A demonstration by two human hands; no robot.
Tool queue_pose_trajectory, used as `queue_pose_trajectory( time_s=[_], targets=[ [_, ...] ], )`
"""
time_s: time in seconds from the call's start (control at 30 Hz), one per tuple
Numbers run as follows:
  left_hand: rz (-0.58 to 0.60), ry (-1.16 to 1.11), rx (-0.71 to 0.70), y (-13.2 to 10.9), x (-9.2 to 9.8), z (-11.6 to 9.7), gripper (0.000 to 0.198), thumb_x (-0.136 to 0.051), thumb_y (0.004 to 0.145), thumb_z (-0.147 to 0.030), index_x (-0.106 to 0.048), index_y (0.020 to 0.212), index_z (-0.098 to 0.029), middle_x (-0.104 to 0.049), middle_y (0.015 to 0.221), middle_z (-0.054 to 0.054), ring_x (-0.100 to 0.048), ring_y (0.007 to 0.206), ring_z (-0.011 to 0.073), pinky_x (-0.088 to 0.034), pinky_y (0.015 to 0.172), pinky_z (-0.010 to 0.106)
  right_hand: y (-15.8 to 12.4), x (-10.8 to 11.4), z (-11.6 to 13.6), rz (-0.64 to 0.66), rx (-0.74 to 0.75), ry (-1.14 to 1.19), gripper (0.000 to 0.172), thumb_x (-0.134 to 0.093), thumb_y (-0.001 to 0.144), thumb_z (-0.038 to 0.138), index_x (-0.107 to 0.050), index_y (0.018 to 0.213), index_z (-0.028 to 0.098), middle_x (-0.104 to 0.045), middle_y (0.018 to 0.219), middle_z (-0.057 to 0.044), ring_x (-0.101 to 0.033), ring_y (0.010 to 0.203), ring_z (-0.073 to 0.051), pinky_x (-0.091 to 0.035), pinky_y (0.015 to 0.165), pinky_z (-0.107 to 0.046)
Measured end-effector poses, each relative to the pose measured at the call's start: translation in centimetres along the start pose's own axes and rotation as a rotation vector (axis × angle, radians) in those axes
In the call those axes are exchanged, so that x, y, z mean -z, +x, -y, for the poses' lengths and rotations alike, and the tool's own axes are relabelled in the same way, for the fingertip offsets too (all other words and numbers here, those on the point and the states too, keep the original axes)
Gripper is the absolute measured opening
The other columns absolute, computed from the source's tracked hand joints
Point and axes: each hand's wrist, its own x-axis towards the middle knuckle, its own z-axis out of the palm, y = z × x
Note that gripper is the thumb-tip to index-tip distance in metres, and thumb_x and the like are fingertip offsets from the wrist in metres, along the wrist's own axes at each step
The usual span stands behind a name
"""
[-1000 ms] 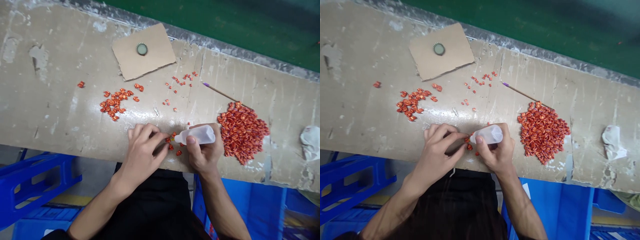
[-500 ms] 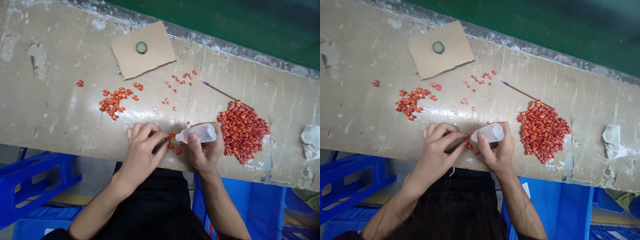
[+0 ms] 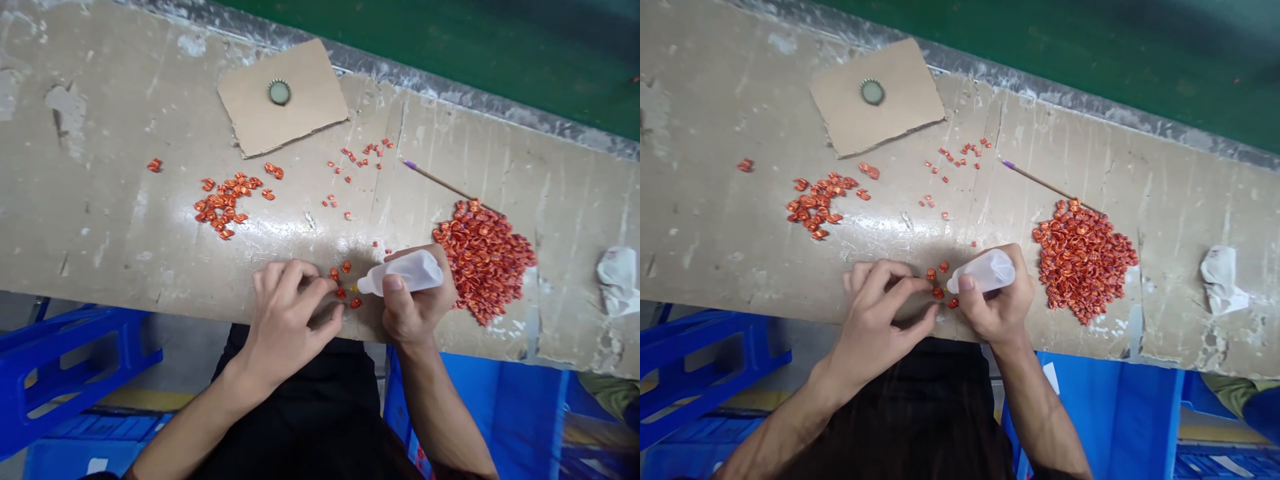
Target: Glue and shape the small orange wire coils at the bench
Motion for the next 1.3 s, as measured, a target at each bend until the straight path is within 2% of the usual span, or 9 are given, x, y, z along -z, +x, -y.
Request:
queue_pose_trajectory(
  time_s=[0.17,0.4,0.8,1.0,1.17,1.3],
  targets=[
    [-0.012,0.020,-0.009,-0.28,-0.40,-0.26,0.023,-0.092,0.095,-0.033,-0.079,0.112,-0.037,-0.073,0.108,0.003,-0.062,0.107,0.0313,-0.049,0.088,0.052,0.10,0.07,0.07,0.052,0.008,0.015,0.027,-0.077,0.104,0.049,-0.067,0.099,0.025,-0.065,0.077,0.001,-0.057,0.058,-0.017,-0.046,0.044,-0.029],
    [-0.026,-0.006,-0.008,-0.14,-0.75,-0.14,0.009,-0.088,0.100,-0.032,-0.082,0.106,-0.035,-0.074,0.105,0.001,-0.059,0.106,0.0271,-0.041,0.090,0.047,0.06,0.02,0.23,0.070,0.003,0.034,0.021,-0.082,0.101,0.042,-0.070,0.102,0.025,-0.069,0.078,0.001,-0.060,0.056,-0.016,-0.047,0.044,-0.028],
    [0.020,-0.032,0.020,0.14,-0.30,-0.34,0.005,-0.083,0.104,-0.030,-0.084,0.106,-0.034,-0.076,0.104,0.002,-0.059,0.106,0.0275,-0.038,0.090,0.048,-0.31,0.22,0.02,0.093,-0.044,-0.053,0.024,-0.078,0.102,0.051,-0.066,0.100,0.030,-0.064,0.072,0.002,-0.058,0.055,-0.020,-0.045,0.043,-0.032],
    [0.014,-0.021,0.021,0.08,-0.37,-0.34,0.006,-0.084,0.103,-0.029,-0.084,0.107,-0.033,-0.076,0.104,0.002,-0.058,0.108,0.0277,-0.038,0.092,0.048,-0.36,0.30,0.00,0.083,-0.081,-0.054,0.028,-0.076,0.104,0.052,-0.063,0.097,0.028,-0.063,0.069,0.003,-0.057,0.053,-0.019,-0.043,0.044,-0.031],
    [0.011,-0.020,0.014,0.04,-0.41,-0.33,0.007,-0.084,0.103,-0.029,-0.084,0.108,-0.034,-0.075,0.104,0.001,-0.059,0.107,0.0280,-0.038,0.092,0.048,-0.19,0.28,0.09,0.074,-0.054,-0.046,0.025,-0.077,0.104,0.048,-0.065,0.096,0.027,-0.063,0.071,0.003,-0.057,0.054,-0.019,-0.044,0.045,-0.032],
    [-0.006,-0.014,0.011,0.07,-0.45,-0.29,0.008,-0.085,0.102,-0.027,-0.083,0.106,-0.033,-0.076,0.103,0.001,-0.059,0.107,0.0279,-0.038,0.091,0.048,0.00,0.24,0.02,-0.008,-0.012,-0.046,0.031,-0.077,0.103,0.055,-0.068,0.096,0.026,-0.065,0.077,0.000,-0.060,0.060,-0.021,-0.046,0.049,-0.035]
  ],
)
